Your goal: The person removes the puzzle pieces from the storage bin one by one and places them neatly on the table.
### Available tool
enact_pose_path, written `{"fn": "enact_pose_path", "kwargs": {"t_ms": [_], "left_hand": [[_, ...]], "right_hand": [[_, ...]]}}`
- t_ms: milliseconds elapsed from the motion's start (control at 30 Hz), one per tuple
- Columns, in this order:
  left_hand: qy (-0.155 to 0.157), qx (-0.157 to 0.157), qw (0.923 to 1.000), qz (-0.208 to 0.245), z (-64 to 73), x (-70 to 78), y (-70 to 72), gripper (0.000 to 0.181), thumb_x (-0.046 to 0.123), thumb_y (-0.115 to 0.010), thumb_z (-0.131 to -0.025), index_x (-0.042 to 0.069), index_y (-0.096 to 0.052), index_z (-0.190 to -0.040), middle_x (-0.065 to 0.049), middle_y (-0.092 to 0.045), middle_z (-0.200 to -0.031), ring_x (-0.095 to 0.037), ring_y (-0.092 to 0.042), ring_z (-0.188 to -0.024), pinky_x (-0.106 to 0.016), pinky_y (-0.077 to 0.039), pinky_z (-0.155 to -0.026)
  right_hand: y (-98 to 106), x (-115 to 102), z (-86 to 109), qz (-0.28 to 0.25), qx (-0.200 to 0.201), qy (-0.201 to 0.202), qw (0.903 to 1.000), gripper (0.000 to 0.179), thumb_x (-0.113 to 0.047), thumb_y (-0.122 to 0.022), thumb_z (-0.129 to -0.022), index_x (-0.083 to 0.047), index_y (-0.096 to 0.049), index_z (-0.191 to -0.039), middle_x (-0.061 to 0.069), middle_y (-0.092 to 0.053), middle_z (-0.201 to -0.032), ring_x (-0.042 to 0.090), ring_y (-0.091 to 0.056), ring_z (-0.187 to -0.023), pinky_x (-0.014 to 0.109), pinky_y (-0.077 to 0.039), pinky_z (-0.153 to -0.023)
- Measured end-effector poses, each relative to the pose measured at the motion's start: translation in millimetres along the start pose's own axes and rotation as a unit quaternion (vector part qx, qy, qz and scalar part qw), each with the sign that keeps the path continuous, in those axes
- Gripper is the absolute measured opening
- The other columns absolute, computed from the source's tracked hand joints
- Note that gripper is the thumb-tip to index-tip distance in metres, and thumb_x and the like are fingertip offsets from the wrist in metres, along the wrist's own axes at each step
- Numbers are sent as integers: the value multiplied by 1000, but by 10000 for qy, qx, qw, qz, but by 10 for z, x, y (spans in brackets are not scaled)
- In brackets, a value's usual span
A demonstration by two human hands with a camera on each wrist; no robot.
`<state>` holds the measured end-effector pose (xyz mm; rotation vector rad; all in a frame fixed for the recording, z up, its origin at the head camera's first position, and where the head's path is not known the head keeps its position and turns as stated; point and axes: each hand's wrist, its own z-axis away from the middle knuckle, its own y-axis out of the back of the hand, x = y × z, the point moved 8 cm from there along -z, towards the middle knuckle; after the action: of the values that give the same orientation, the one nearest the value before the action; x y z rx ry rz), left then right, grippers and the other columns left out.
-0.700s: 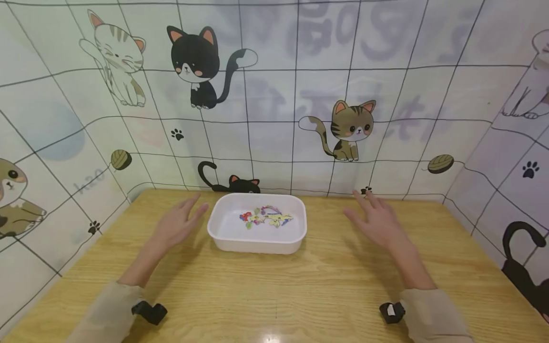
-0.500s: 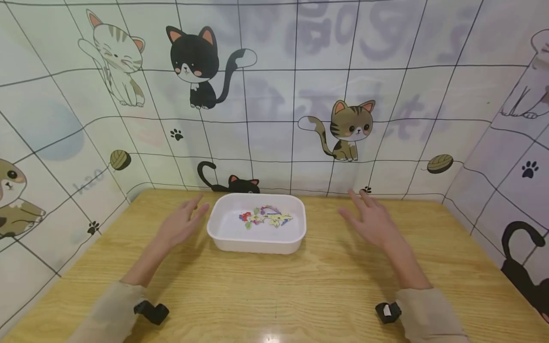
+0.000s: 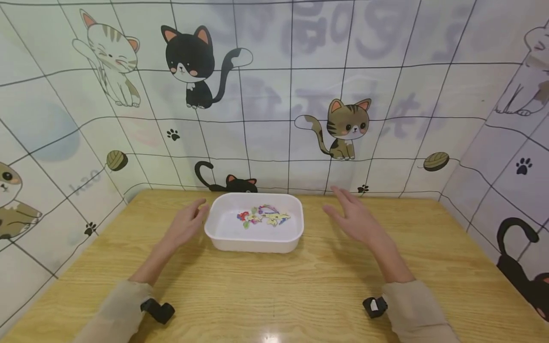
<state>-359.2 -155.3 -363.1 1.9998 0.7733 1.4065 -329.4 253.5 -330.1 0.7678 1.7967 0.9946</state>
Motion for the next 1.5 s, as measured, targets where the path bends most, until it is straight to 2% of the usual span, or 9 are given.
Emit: {"fn": "enact_pose_path", "kwargs": {"t_ms": [167, 267, 367, 467, 633, 833, 1033, 1300, 1500], "left_hand": [[18, 58, 9996, 281, -8, -6, -34, 46, 22, -42, -107, -8, -50, -141, -23, -69, -106, -31, -65, -91, -47, -53, -81], [-62, 66, 9992, 392, -11, 12, -47, 43, 17, -43, -105, -10, -54, -137, -25, -69, -107, -33, -65, -92, -46, -53, -80], [-108, 89, 9985, 531, -13, 34, -53, 39, 15, -45, -105, -10, -58, -132, -24, -70, -104, -30, -65, -89, -41, -52, -77], [-31, 96, 9978, 656, -24, 28, -69, 38, 16, -48, -105, -8, -60, -131, -19, -67, -91, -26, -60, -79, -35, -48, -68], [7, 93, 9975, 694, -55, 9, -108, 37, 12, -52, -101, -9, -59, -131, -8, -56, -76, -18, -49, -66, -28, -40, -57], [-56, 201, 9969, 764, -57, 13, -121, 36, 8, -53, -97, -10, -60, -128, -7, -55, -74, -17, -47, -63, -26, -39, -54], [24, 217, 9952, 954, -44, 49, -148, 38, 6, -53, -94, -11, -60, -127, -8, -57, -74, -17, -49, -64, -25, -40, -54], [251, 165, 9937, 1082, -21, 100, -216, 40, 7, -53, -95, -9, -59, -131, -8, -55, -75, -18, -48, -65, -27, -41, -55], [170, 138, 9931, 1152, -9, 161, -280, 40, 6, -53, -94, -11, -59, -129, -6, -53, -71, -16, -47, -61, -26, -40, -52]], "right_hand": [[-68, -66, -75, -92, -27, 18, 10000, 75, -48, -46, -104, -6, -20, -161, 24, -22, -162, 49, -21, -147, 69, -19, -112], [-105, -119, -114, -210, -5, 48, 9998, 74, -46, -47, -105, -5, -21, -160, 24, -23, -162, 49, -24, -145, 68, -21, -112], [-135, -185, -150, -341, 25, 123, 9993, 72, -42, -49, -105, -4, -23, -160, 25, -26, -161, 49, -34, -140, 68, -26, -110], [-164, -244, -182, -461, 22, 137, 9988, 71, -42, -49, -105, -4, -24, -159, 26, -30, -159, 49, -44, -133, 68, -36, -104], [-215, -341, -230, -684, -1, 129, 9976, 69, -42, -49, -105, -3, -27, -158, 26, -38, -153, 47, -49, -128, 63, -46, -95], [-301, -451, -304, -862, -34, 181, 9961, 64, -38, -53, -105, -2, -34, -154, 26, -50, -142, 44, -53, -124, 59, -49, -95], [-394, -574, -389, -957, -30, 414, 9945, 52, -25, -59, -102, 3, -47, -143, 26, -59, -129, 41, -58, -117, 55, -50, -95], [-481, -694, -475, -437, 136, 450, 9979, 41, -13, -63, -98, 5, -57, -134, 22, -65, -120, 34, -63, -108, 49, -53, -89], [-615, -745, -528, -613, -137, 599, 9962, 33, -7, -64, -96, 8, -61, -126, 21, -68, -112, 30, -66, -96, 43, -55, -84]]}}
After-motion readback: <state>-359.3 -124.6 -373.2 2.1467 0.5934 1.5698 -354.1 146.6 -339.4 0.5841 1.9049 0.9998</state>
